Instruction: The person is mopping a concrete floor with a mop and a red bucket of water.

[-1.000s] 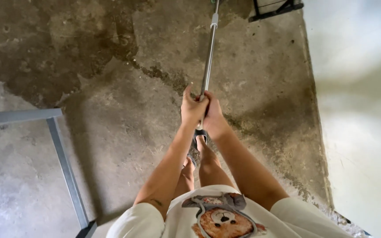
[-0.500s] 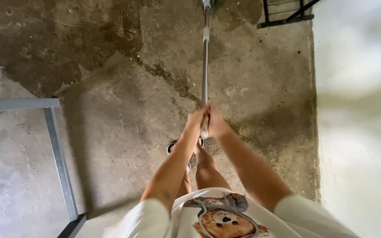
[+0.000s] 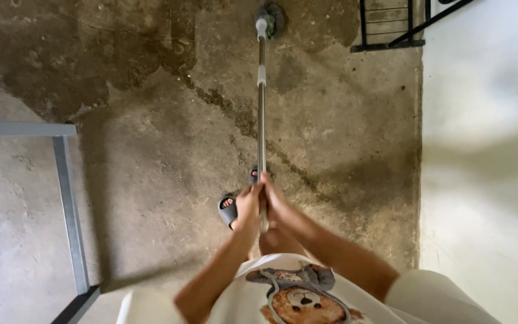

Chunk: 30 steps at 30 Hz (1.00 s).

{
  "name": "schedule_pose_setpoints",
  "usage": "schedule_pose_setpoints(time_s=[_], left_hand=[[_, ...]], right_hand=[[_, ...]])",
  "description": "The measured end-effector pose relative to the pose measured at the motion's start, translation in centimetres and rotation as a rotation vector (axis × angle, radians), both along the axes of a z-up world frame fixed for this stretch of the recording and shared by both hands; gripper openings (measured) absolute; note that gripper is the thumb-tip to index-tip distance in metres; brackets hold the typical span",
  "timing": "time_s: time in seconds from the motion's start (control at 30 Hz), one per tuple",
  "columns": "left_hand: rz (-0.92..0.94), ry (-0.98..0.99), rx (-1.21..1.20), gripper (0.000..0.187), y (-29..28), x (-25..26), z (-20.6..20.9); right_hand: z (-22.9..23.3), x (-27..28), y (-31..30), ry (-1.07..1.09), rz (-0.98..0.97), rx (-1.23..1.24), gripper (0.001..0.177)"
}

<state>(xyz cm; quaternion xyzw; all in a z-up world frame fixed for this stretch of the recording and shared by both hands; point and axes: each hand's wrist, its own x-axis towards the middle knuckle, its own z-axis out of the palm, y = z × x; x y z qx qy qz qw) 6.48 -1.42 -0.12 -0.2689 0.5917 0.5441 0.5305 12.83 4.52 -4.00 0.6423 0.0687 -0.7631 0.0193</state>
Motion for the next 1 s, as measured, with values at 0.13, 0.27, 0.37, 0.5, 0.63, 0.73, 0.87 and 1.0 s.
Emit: schedule_pose_setpoints(time_s=[0.13,0.27,0.37,0.5,0.63,0.73,0.87,1.0], left_hand=[[0.057,0.083,-0.034,0.02,9.1,-3.2,-7.8],[0.206,0.156,0.109,0.018,14.0,-5.6,-12.3],[0.196,0.111,0.026,0.021,9.3,-4.5,-4.2],[0.192,0.083,-0.107,0.028,5.3,-2.7,0.9],[0.046,0.193,-0.122,0.028,10.1,-6.6,7.4],[0.112,0.246,0.002,0.029,12.8,-7.8,11.0],[0.162,0.173,0.112,0.019,12.9,-7.4,11.3],[0.239,-0.025,0.292,0.014,12.0,-6.6,3.9]], right_hand=[[0.0,-6.0,9.9,0.041,0.166,0.052,0.062],[-1.5,-9.4,14.9,0.094,0.171,0.092,0.056],[2.3,-7.5,10.4,0.127,0.121,0.022,0.056],[7.4,-6.4,6.4,0.048,0.131,0.016,0.042],[14.2,-9.4,10.2,0.047,0.174,0.13,0.04],[19.7,-11.0,12.8,0.034,0.262,0.28,0.041],[16.4,-9.3,13.0,0.14,0.176,0.362,0.038],[9.2,-8.6,12.7,0.242,0.002,0.216,0.042]])
